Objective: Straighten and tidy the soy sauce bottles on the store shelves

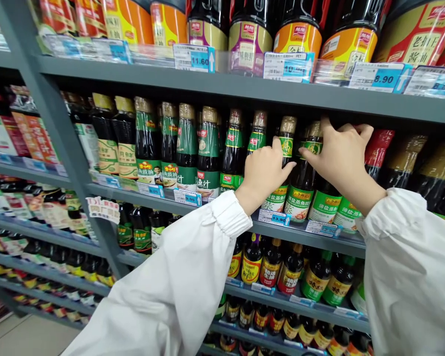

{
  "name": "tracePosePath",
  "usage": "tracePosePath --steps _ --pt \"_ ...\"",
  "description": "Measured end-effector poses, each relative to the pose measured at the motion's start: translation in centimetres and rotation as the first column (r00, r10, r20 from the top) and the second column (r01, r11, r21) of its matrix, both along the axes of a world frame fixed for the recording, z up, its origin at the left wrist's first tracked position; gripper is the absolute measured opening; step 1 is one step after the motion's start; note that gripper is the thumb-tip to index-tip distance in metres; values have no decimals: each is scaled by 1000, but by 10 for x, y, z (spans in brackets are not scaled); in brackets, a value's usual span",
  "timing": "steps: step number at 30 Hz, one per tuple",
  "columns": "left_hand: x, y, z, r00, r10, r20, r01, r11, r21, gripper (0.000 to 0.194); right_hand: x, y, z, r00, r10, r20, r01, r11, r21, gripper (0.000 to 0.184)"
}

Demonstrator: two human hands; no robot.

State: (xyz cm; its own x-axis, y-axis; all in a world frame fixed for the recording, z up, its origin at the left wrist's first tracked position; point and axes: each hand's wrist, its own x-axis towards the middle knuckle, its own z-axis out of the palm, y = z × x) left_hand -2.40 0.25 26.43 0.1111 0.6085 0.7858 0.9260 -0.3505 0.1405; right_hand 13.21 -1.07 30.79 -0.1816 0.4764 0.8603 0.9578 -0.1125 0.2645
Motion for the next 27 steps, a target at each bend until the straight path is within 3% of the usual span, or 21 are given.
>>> tracePosePath --steps 7,15,20,23,27 --pt "-1 8 1 998 -53 17 52 997 49 59 4 1 3 1000 16 -2 -16 1000 -13 70" --pt "6 9 -9 992 -59 112 47 993 109 55 2 -4 1 1000 8 -10 -8 999 -35 70" --pt "-30 17 -7 916 -293 273 209 931 299 25 3 -2 -2 999 30 -23 -30 999 -12 70" --pt "-60 15 -8 852 -314 420 117 895 430 20 9 2 -5 995 100 -24 -99 995 25 70" --pt "-84 8 -22 810 -250 530 6 908 418 16 21 -3 -11 968 247 -38 -247 969 11 71"
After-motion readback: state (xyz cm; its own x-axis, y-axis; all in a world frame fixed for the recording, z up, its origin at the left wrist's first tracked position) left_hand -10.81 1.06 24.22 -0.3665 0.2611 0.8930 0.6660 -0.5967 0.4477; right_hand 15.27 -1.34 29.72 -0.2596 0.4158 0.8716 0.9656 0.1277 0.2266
